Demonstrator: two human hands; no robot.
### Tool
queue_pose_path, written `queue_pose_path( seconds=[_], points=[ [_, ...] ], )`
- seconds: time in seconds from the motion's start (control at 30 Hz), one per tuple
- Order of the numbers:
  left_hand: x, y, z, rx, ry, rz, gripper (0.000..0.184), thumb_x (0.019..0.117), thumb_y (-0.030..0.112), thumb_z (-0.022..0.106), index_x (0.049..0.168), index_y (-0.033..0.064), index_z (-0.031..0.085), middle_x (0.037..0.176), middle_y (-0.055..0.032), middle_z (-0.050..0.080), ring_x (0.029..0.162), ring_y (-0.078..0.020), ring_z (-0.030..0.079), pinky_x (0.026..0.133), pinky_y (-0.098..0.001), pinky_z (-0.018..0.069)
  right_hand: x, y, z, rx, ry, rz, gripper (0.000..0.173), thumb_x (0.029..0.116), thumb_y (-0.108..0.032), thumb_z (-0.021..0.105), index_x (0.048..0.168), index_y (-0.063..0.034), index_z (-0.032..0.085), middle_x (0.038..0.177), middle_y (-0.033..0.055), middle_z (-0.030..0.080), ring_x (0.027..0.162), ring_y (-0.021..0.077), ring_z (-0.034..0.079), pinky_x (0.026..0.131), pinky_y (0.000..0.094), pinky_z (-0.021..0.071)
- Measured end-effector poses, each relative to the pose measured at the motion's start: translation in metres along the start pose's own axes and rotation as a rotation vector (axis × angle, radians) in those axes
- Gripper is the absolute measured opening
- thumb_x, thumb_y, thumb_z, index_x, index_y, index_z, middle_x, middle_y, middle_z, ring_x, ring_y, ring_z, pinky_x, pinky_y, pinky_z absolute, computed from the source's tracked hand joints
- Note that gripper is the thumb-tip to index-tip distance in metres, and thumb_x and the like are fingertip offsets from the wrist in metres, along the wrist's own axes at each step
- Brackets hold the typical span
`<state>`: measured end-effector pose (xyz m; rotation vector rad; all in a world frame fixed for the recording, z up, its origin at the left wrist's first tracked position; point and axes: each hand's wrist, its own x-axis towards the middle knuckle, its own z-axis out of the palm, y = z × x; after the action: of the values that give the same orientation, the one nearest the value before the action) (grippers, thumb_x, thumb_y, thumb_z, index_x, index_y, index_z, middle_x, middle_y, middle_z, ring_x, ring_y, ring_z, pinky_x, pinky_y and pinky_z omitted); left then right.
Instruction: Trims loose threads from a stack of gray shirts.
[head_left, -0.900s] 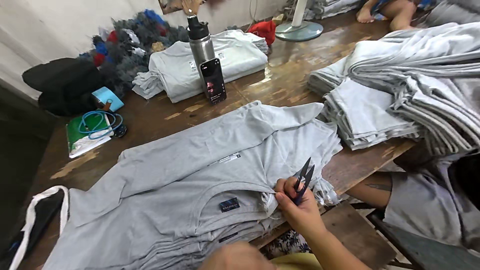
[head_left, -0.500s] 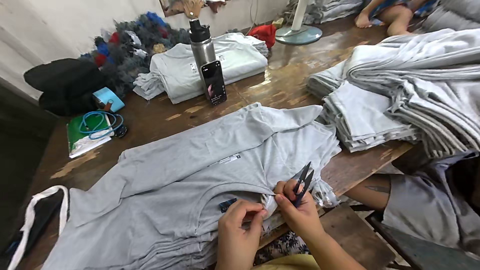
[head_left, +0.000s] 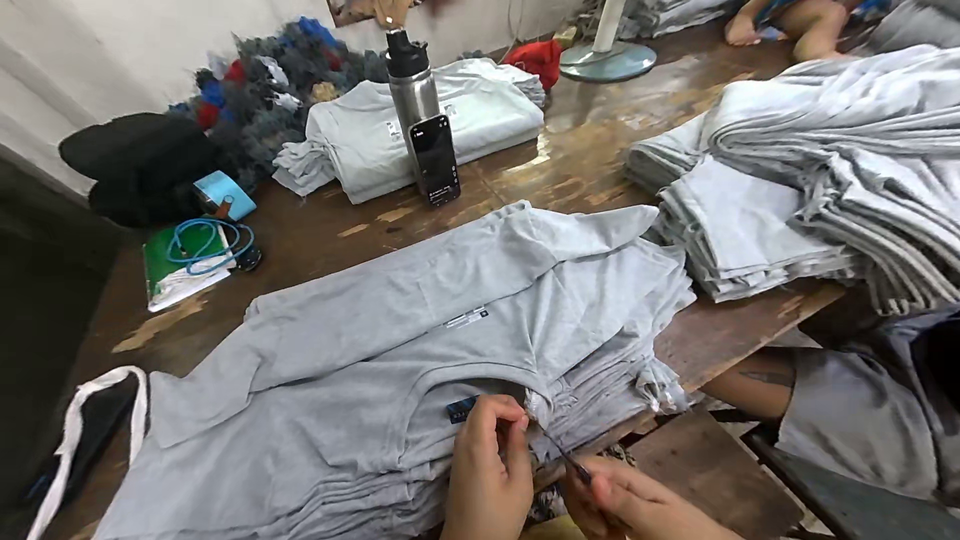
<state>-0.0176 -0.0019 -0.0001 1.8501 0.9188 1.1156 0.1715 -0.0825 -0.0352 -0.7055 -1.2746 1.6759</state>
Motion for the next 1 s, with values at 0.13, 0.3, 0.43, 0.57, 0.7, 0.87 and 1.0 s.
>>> queue_pose_path(
  seconds=[0.13, 0.3, 0.43, 0.57, 0.7, 0.87, 1.0],
  points=[
    [-0.002, 0.002, -0.001, 0.019, 0.024, 0.001, 0.006, 0.0948, 0.000, 0.059, 0.100, -0.0028, 0.061, 0.099, -0.0085, 0.067, 0.082, -0.0015, 0.065, 0.072, -0.0144, 0.0558, -0.002, 0.006, 0.006, 0.124, 0.020, 0.104, 0.045, 0.1061, -0.059, 0.037, 0.085, -0.0234, 0.055, 0.071, -0.0121, 0.053, 0.058, -0.0042, 0.046, 0.051, 0.0137, 0.0351],
    [-0.001, 0.002, -0.005, 0.004, 0.079, -0.009, 0.007, 0.0939, 0.000, 0.061, 0.100, -0.0025, 0.063, 0.101, -0.0074, 0.068, 0.082, -0.0004, 0.066, 0.071, -0.0140, 0.0565, 0.001, 0.001, 0.009, 0.172, 0.040, 0.169, 0.046, 0.1044, -0.062, 0.039, 0.082, -0.0244, 0.053, 0.067, -0.0135, 0.049, 0.053, -0.0055, 0.040, 0.047, 0.0125, 0.0295],
    [-0.002, 0.002, -0.007, 0.032, 0.054, -0.005, 0.005, 0.0917, 0.001, 0.064, 0.096, 0.0006, 0.067, 0.098, -0.0050, 0.071, 0.081, -0.0002, 0.067, 0.070, -0.0135, 0.0560, 0.005, 0.003, 0.011, 0.225, 0.069, 0.172, 0.045, 0.1038, -0.062, 0.041, 0.083, -0.0246, 0.053, 0.066, -0.0137, 0.048, 0.052, -0.0058, 0.039, 0.046, 0.0122, 0.0291],
    [-0.003, 0.002, -0.005, 0.070, 0.077, 0.025, 0.004, 0.0899, 0.002, 0.066, 0.093, 0.0019, 0.069, 0.095, -0.0040, 0.072, 0.081, -0.0006, 0.067, 0.070, -0.0136, 0.0567, 0.013, 0.003, 0.012, 0.260, 0.057, 0.147, 0.045, 0.1033, -0.062, 0.043, 0.082, -0.0240, 0.054, 0.065, -0.0137, 0.047, 0.051, -0.0058, 0.038, 0.045, 0.0120, 0.0278],
    [-0.002, -0.002, -0.005, 0.080, 0.077, 0.063, 0.003, 0.0900, 0.004, 0.068, 0.092, 0.0034, 0.070, 0.094, -0.0029, 0.072, 0.083, -0.0022, 0.068, 0.073, -0.0150, 0.0576, 0.017, 0.008, 0.014, 0.271, 0.076, 0.101, 0.045, 0.1060, -0.057, 0.042, 0.077, -0.0240, 0.052, 0.061, -0.0143, 0.043, 0.049, -0.0061, 0.035, 0.044, 0.0119, 0.0261],
    [-0.006, 0.021, -0.072, 0.023, -0.515, 0.128, 0.027, 0.0998, 0.028, 0.064, 0.102, 0.0034, 0.075, 0.087, -0.0059, 0.074, 0.082, -0.0087, 0.070, 0.078, -0.0245, 0.0571, 0.007, -0.016, 0.010, 0.096, 0.212, -0.126, 0.049, 0.1025, -0.064, 0.037, 0.098, -0.0225, 0.063, 0.068, -0.0137, 0.053, 0.055, -0.0077, 0.047, 0.050, 0.0101, 0.0381],
    [-0.008, 0.030, -0.104, 0.137, -0.401, 0.089, 0.042, 0.0996, 0.048, 0.062, 0.108, 0.0084, 0.074, 0.097, -0.0048, 0.074, 0.095, -0.0096, 0.068, 0.086, -0.0272, 0.0554, 0.018, -0.039, -0.016, -0.355, 0.272, -0.335, 0.046, 0.1086, -0.054, 0.035, 0.116, -0.0157, 0.059, 0.083, -0.0064, 0.061, 0.072, -0.0003, 0.059, 0.065, 0.0166, 0.0511]
  ],
)
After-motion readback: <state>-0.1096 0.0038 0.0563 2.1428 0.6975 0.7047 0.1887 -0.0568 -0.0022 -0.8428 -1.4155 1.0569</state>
